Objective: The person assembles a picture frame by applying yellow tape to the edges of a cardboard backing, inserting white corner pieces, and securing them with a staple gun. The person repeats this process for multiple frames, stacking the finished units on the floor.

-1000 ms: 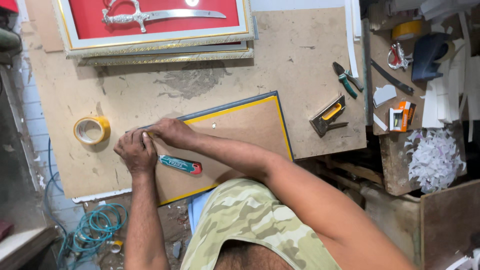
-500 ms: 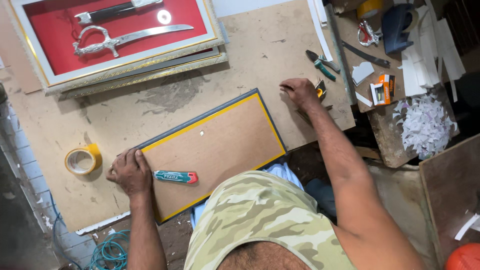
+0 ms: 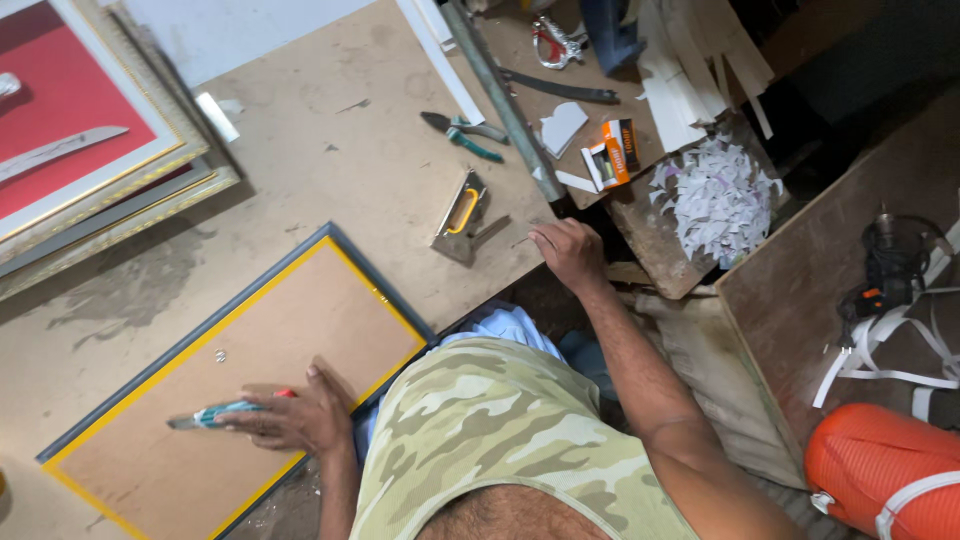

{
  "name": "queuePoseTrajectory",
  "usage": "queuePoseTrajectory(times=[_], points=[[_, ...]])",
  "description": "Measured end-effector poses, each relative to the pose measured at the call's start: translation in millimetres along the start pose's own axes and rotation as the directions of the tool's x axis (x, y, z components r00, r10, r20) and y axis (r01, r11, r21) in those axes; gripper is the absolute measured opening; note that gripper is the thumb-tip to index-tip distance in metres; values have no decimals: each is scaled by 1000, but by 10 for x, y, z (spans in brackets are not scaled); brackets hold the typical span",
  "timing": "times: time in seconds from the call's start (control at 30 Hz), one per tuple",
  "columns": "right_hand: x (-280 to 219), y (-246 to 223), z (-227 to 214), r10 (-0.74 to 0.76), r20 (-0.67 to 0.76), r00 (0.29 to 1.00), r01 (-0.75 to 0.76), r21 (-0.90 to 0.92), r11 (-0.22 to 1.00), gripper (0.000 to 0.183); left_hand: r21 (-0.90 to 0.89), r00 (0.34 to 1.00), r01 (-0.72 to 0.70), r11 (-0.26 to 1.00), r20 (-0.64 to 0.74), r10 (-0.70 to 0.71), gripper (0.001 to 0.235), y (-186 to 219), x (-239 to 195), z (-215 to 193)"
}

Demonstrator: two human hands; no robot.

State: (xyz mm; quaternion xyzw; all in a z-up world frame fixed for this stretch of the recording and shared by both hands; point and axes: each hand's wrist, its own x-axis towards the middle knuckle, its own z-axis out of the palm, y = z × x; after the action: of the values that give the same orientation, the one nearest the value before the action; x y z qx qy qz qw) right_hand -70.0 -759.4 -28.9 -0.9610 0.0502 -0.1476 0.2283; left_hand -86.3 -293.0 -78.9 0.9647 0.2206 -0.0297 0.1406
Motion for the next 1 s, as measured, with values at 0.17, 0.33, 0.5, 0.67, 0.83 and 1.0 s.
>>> queuePoseTrajectory(times=[0.17,0.33,0.5,0.67,0.83,1.0], points=[[509,950,315,265,55,963,-260,-92,961,24,-322,891,-431,843,-3,455,119,892,-7,101],[1101,1579,725,124,-77,989,-137,-190,972,42,-52,795,-601,798,67,603,124,849,-276,-207],[1151,1811,905,197,92,976,-182,-148,972,36,298,781,-620,726,148,607,99,297,-411,-370],[1183,1932,715,176,183,967,-180,3,984,16,485,817,-537,690,94,569,71,295,-434,-404],[1252,1716,436,282,117,952,-261,-171,950,13,273,798,-601,751,165,579,80,679,-358,-1326],[1202,1109,101,121,-211,970,-170,-233,958,10,14,791,-607,794,97,604,61,1110,-122,-2465]])
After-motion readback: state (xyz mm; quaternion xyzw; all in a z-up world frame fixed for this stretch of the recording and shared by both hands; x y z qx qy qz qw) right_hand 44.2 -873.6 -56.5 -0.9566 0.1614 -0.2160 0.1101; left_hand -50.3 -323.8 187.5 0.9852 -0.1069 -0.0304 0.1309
